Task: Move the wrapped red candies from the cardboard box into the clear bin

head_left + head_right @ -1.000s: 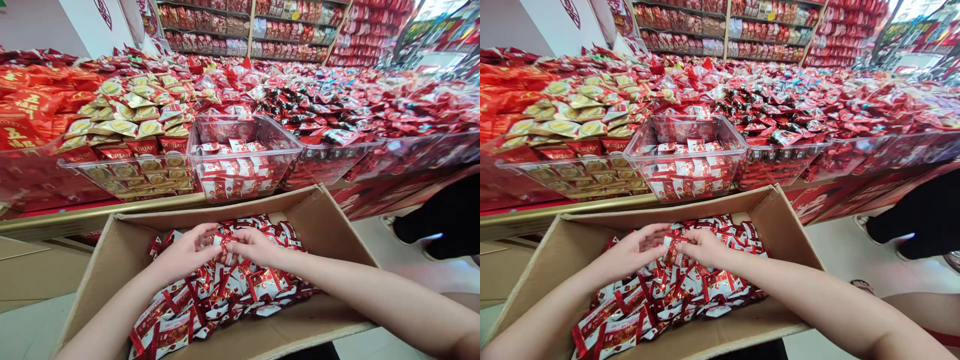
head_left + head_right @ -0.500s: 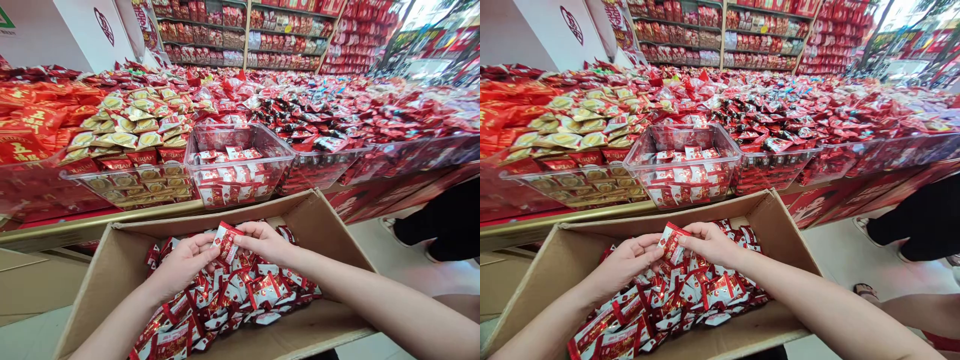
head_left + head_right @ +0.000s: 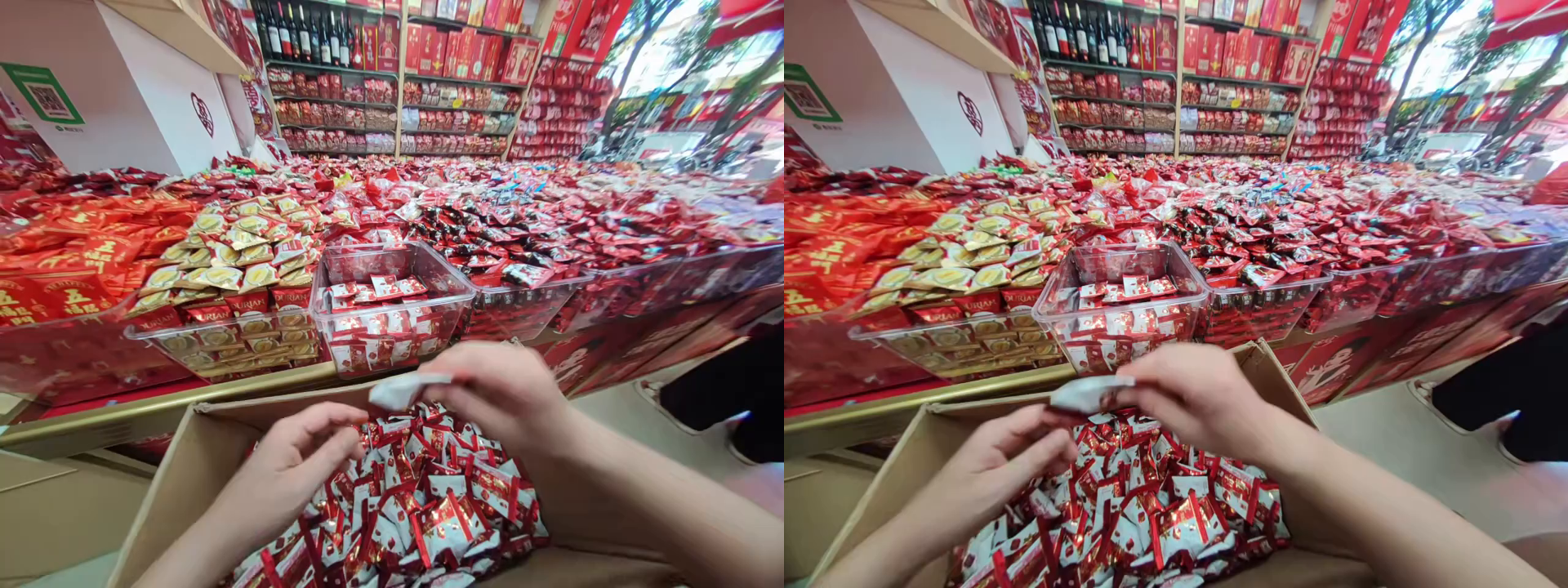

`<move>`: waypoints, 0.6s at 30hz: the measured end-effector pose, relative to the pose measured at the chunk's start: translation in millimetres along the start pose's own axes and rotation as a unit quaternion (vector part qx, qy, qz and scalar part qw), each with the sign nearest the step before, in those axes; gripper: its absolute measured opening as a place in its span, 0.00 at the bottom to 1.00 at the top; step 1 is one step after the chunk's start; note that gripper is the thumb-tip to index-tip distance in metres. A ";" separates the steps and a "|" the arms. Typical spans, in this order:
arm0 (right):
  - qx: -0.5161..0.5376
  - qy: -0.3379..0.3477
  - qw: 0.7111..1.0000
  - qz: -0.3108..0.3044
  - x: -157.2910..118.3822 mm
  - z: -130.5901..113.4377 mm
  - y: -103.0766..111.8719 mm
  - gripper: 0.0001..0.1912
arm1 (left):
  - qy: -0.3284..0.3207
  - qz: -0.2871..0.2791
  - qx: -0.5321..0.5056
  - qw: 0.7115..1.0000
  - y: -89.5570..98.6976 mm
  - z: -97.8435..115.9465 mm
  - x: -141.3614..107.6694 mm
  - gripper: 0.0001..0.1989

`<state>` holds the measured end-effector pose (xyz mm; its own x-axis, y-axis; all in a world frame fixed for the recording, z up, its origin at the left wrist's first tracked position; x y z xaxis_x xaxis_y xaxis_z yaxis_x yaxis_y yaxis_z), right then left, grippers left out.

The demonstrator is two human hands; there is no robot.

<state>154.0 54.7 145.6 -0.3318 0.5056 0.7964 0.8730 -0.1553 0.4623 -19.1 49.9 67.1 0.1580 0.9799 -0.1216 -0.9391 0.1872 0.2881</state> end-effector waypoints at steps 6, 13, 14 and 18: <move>-0.226 -0.015 0.974 -0.001 92.5 26.3 28.1 0.13 | -0.334 0.200 0.267 0.881 37.1 123.6 22.2 0.08; -0.255 0.016 0.898 -0.357 118.2 70.7 -54.8 0.10 | -0.144 0.034 0.535 0.832 14.1 127.3 113.0 0.21; -0.262 0.007 0.891 -0.371 117.8 74.2 -58.5 0.11 | -0.134 0.013 0.531 0.837 11.8 124.6 118.5 0.24; -0.241 -0.021 0.880 -0.410 111.0 85.6 -64.9 0.11 | -0.110 -0.057 0.487 0.865 8.1 115.7 128.6 0.27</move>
<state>91.1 193.5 170.6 -0.7568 0.6446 0.1083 0.0910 -0.0602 0.9940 28.9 185.4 163.7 0.3874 0.9205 -0.0503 -0.2280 0.1485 0.9623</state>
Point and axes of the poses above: each hand's wrist, its own x-axis towards the middle knuckle, its own y-axis out of the back of the hand, z = x × y, the point moved 6 cm from there along x, towards the middle knuckle, and after that the axes turned 12 degrees about z, right-handed, at the moved point
